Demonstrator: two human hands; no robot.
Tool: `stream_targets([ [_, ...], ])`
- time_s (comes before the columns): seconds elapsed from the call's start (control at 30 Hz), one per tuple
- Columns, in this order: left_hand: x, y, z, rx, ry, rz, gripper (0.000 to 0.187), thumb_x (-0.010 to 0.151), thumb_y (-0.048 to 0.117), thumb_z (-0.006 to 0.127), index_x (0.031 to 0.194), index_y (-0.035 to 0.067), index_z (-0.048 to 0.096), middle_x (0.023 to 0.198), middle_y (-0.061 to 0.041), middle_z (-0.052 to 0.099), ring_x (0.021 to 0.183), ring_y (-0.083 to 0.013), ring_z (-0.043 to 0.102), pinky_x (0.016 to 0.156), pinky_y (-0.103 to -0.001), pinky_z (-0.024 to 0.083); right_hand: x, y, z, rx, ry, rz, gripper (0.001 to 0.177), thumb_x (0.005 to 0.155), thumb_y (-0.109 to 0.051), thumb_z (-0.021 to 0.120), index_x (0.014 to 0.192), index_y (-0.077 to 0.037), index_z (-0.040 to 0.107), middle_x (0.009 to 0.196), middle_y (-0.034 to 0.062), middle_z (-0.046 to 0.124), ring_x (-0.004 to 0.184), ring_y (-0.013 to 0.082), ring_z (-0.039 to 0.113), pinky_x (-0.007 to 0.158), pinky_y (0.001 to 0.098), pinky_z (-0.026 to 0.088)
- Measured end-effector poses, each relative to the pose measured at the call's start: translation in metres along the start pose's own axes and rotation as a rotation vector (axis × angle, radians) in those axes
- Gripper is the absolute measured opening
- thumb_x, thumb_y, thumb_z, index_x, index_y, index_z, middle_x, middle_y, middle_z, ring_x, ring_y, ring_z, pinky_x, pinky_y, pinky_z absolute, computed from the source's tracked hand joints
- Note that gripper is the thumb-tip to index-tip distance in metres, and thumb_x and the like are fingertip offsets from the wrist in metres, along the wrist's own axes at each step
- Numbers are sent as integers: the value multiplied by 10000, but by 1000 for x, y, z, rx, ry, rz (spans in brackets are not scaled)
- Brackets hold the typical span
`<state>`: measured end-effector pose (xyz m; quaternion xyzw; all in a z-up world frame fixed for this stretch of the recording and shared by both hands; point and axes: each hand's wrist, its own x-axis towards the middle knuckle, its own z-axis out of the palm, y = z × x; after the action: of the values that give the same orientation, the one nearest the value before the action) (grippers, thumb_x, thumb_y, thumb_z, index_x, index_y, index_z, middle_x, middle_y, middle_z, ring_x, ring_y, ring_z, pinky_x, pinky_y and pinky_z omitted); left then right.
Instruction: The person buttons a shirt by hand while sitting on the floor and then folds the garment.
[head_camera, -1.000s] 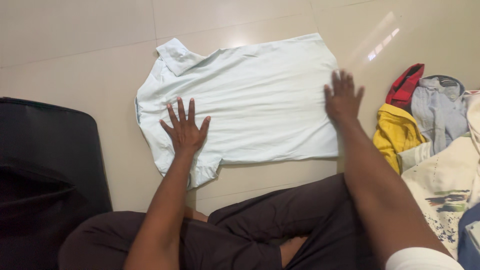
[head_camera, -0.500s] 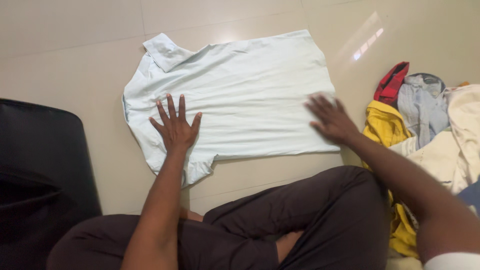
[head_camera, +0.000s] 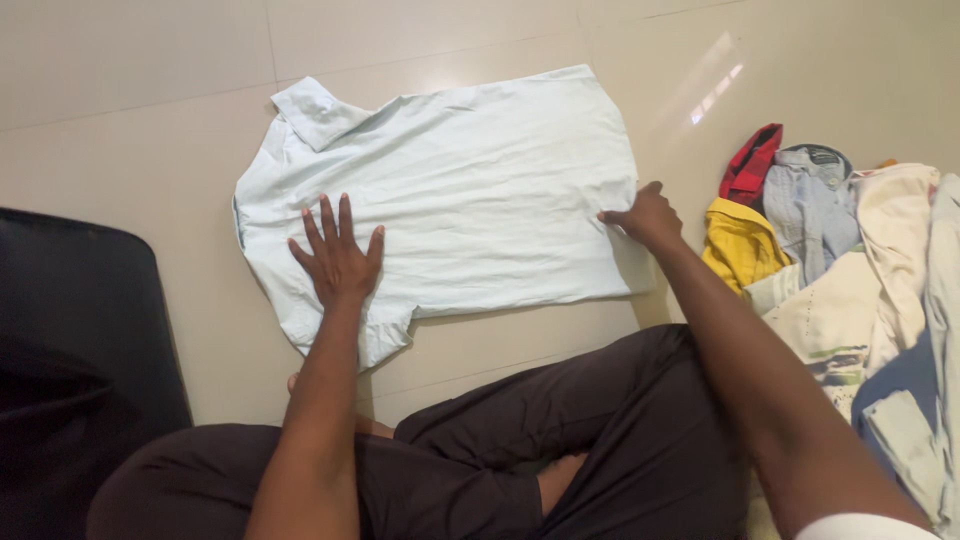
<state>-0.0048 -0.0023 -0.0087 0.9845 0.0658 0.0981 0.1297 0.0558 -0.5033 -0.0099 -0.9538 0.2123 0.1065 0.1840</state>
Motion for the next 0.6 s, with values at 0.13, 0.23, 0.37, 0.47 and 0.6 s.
stream_targets([
  [0.13,3,0,-1,-7,10,0,766,998,619,479,1634,227,307,1714,-86,217,1565,-381,147,1185,-717,85,-2,-13,-4,-115,-25,-98,684,799,-467,833,1270,-25,607,1169,218,685,1065,414,666,881,525,536],
  [0.23,4,-1,-1,23,1,7,743,998,608,475,1612,211,343,1699,-99,235,1558,-386,158,1174,-708,98,-36,-30,4,-294,106,-339,482,992,-264,600,1421,-55,533,1144,219,703,959,421,696,811,557,548],
  [0.37,2,-2,3,18,44,18,716,1010,585,468,1613,214,362,1708,-96,244,1561,-379,169,1180,-705,109,-101,-73,33,-432,81,-759,558,956,-193,485,1508,-114,457,1273,251,598,873,384,693,649,531,567],
  [0.47,6,-2,3,40,42,21,707,1016,587,470,1609,219,361,1703,-93,244,1558,-378,173,1175,-705,117,-121,-98,25,-365,44,-867,533,930,-294,544,1439,-141,514,1246,198,611,952,374,680,640,509,571],
  [0.6,3,-5,6,45,68,37,699,1031,573,480,1622,219,357,1707,-99,241,1560,-383,179,1174,-713,126,-115,-101,4,-317,-20,-725,439,984,-389,564,1356,-156,585,1150,125,670,961,339,692,721,521,559],
])
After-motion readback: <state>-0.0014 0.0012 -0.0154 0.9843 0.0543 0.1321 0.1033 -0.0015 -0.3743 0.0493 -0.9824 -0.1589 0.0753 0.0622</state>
